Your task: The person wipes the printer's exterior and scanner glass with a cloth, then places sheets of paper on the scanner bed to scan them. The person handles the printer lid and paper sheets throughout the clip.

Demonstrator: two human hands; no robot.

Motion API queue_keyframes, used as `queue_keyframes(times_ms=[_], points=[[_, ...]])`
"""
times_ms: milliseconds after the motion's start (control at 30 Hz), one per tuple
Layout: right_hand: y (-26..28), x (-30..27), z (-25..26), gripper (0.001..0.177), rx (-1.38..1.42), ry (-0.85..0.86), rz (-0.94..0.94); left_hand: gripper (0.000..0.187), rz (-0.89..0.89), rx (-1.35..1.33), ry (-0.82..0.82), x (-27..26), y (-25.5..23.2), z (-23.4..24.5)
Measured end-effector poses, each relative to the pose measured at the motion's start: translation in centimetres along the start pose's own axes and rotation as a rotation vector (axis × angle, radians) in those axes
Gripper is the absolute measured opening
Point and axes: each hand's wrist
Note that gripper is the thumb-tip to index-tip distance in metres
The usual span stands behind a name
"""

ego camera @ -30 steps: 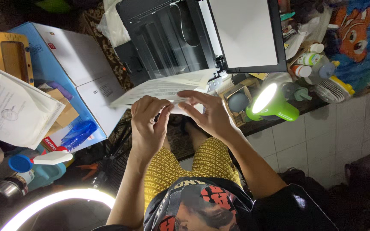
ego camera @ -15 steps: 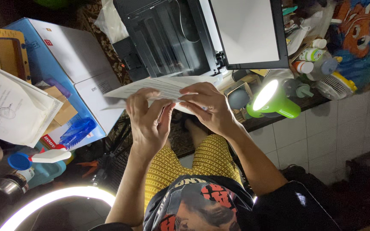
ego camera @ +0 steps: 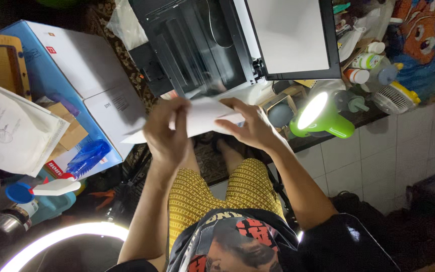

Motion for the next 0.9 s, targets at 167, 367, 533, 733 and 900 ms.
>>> queue_keyframes(times_ms=[167, 367, 533, 733, 900], points=[[-6.0, 1.7, -0.4, 0.031, 0.029, -0.041, -0.267, 0.009, 0.095, 0.116, 0.067, 4.2, 3.9, -0.1], [-15.1, 7.0, 1.1, 0.026, 0.147, -0.235, 0.148, 0.06, 0.041, 0.439, -0.137, 6.4, 14.0, -0.7], [-21.1, 12.2, 1.7, 0.027, 0.324, -0.357, -0.228, 0.075, 0.78, -0.194, -0.061, 3.1, 22.6, -4.5], [-26.6, 16.8, 1.3, 0.033, 0.161, -0.356, -0.363, 0.06, 0.633, -0.339, -0.043, -0.7, 30.9, -11.1], [-29.8, 18.6, 0.3, 0.052, -0.125, -0.496, -0.083, 0.059, 0.617, -0.087, -0.115, -1.1, 34.5, -14.3]])
Point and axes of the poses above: each hand's wrist, its own x-axis towards the middle knuckle, its own z-axis out of the back of the hand, y = z × x, and after that the axes turned 9 degrees about y, right-handed
